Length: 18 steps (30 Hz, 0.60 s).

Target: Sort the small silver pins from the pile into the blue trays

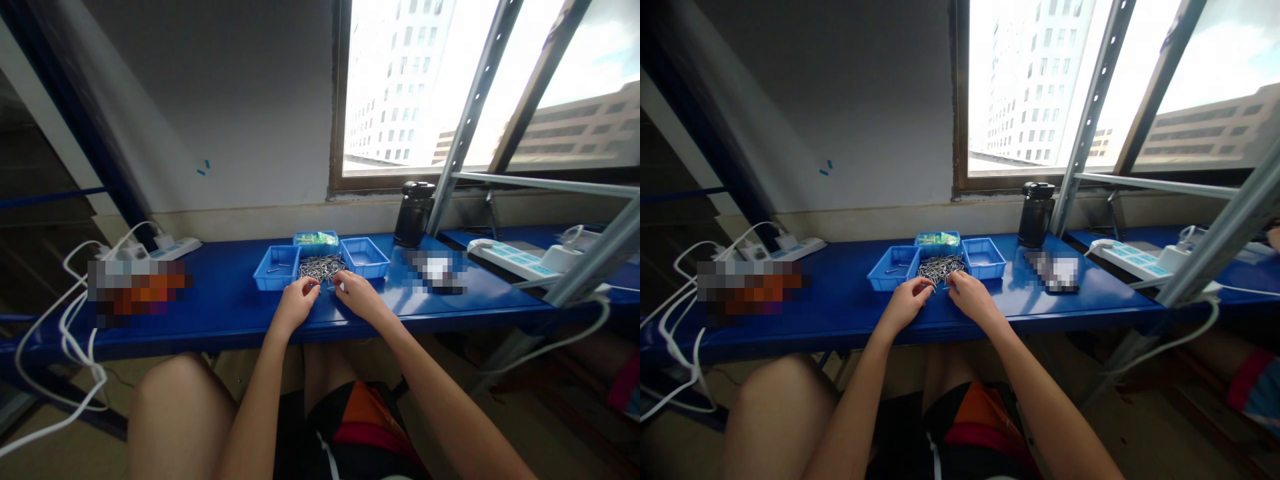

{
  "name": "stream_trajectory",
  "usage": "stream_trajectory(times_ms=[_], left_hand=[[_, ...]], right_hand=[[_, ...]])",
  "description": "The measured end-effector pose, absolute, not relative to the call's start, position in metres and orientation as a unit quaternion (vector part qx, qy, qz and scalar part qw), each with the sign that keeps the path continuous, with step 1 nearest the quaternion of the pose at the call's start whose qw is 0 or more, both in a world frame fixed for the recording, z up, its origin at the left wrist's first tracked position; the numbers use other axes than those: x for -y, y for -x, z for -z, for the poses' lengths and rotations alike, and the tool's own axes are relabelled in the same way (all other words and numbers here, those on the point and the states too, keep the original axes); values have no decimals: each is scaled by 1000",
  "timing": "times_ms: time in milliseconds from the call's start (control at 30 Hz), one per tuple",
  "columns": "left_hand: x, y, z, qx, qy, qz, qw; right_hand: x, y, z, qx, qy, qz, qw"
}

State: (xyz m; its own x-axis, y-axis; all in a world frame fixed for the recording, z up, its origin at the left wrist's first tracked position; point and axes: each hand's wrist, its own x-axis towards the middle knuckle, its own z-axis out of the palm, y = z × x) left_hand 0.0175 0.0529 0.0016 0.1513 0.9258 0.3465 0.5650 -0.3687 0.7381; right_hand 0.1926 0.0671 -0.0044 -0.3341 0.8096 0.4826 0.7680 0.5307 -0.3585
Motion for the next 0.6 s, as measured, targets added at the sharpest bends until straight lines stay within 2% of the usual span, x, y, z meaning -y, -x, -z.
stream_trajectory(times_ms=[167, 433, 600], left_hand=[[-52, -19, -2, -515, -746, -371, 203], [-49, -19, -3, -470, -776, -356, 222], [-48, -18, -4, -469, -766, -373, 233]], right_hand=[[-64, -193, 2, 832, 426, -59, 350], [-60, -194, -2, 846, 379, -74, 369], [-63, -194, 2, 836, 410, -77, 358]])
